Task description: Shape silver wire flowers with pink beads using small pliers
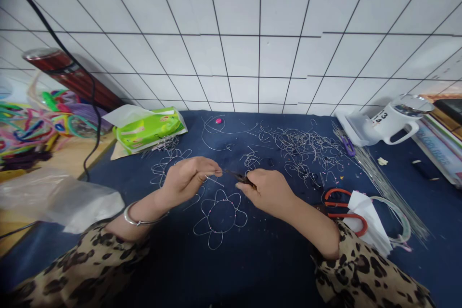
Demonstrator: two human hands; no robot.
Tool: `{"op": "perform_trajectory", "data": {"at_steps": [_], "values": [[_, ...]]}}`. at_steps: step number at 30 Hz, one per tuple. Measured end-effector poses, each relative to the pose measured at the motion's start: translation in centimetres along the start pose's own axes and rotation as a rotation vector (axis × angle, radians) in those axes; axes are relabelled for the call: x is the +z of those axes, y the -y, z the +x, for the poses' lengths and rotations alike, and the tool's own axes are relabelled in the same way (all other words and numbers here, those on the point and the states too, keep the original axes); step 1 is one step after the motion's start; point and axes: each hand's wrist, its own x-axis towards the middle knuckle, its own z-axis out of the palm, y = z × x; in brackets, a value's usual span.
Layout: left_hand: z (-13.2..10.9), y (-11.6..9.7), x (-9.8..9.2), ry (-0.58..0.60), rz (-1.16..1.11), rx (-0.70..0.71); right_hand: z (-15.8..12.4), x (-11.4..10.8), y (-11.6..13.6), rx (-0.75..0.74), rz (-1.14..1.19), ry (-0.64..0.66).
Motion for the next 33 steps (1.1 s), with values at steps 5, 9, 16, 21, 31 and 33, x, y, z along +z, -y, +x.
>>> {"op": "perform_trajectory", "data": {"at_steps": [5, 9, 16, 21, 31, 33], "values": [[0.2, -1.2, 0.5, -0.075, -0.247, -0.307, -0.3, 0.9, -0.1, -0.080, -0.158, -0.235], [0.5, -1.8, 0.9, -0.090, -0.494, -0.471, -0.4, 1.0, -0.5, -0.136, -0.280, -0.348], [0.5, -1.8, 1.6, -0.188, -0.592, -0.565, -0.1, 1.0, 0.3, 0.027, 0.075, -0.216], [0.4, -1.6, 1.6, -0.247, -0.550, -0.485, -0.1, 0.3, 1.4, 0.246, 0.625, 0.112], [0.2, -1.3, 2.2, -0.322, -0.745, -0.520, -0.5, 1.6, 2.4, 0.396, 1.280, 0.354], [0.2, -1.6, 2.2, -0.394, -0.733, -0.587, -0.6, 1.9, 2.7, 0.405, 1.308, 0.374]]}}
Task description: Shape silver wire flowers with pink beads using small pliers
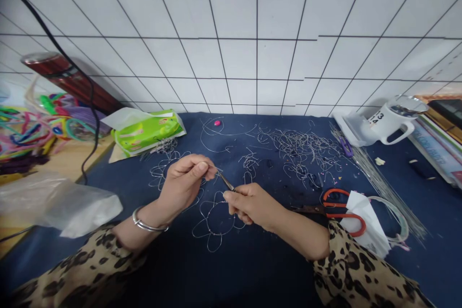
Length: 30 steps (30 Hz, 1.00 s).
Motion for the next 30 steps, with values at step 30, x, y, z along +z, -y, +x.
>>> {"op": "perform_trajectory", "data": {"at_steps": [30], "values": [[0.6, 0.5, -0.2, 0.093, -0.132, -0.429, -0.4, -1.7, 0.7, -0.694, -1.836, -0.564]]}}
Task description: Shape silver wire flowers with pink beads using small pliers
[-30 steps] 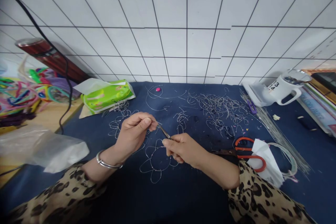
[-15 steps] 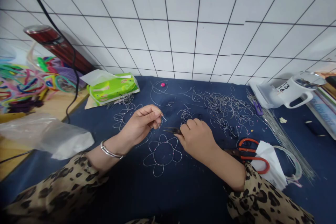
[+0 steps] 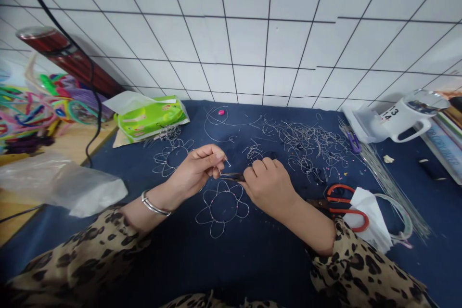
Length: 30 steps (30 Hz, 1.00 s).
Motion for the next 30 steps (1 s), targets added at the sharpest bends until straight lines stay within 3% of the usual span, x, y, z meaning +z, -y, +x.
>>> {"op": "perform_trajectory", "data": {"at_steps": [6, 21, 30], "values": [[0.22, 0.21, -0.20, 0.015, 0.007, 0.034, -0.03, 0.29, 0.00, 0.024, 0.060, 0.041], [0.18, 0.19, -0.23, -0.029, 0.135, 0.215, 0.40, 0.34, -0.33, 0.208, 0.600, 0.325], [0.21, 0.07, -0.54, 0.061, 0.072, 0.317, 0.50, 0.00, -0.43, 0.424, 1.153, 0.568]]}}
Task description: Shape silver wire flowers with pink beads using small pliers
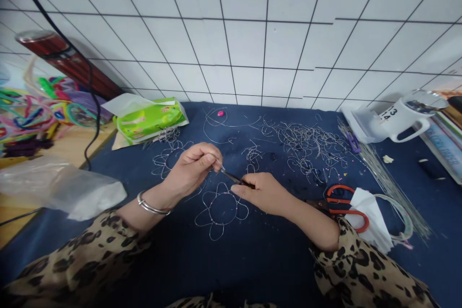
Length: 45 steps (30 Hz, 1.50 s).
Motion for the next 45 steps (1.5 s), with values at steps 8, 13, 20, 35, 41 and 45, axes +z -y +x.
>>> {"op": "perform_trajectory", "data": {"at_steps": [8, 13, 20, 35, 41, 45], "values": [[0.3, -0.2, -0.4, 0.105, -0.008, 0.069, -0.1, -0.2, 0.2, 0.023, 0.086, 0.025], [0.3, -0.1, -0.7, 0.135, 0.013, 0.070, -0.2, -0.1, 0.2, 0.008, 0.039, -0.010], [0.4, 0.3, -0.6, 0.130, -0.061, 0.001, -0.2, 0.2, 0.3, -0.009, -0.120, -0.117], [-0.7, -0.1, 0.7, -0.007, 0.452, 0.081, -0.2, 0.3, -1.2, -0.309, -1.047, -0.678], [-0.8, -0.1, 0.9, -0.007, 0.569, 0.145, -0.2, -0.1, -1.0, -0.356, -1.151, -0.734], [-0.8, 0.0, 1.0, -0.035, 0.574, 0.160, -0.2, -0.3, -1.0, -0.358, -1.172, -0.742]]}}
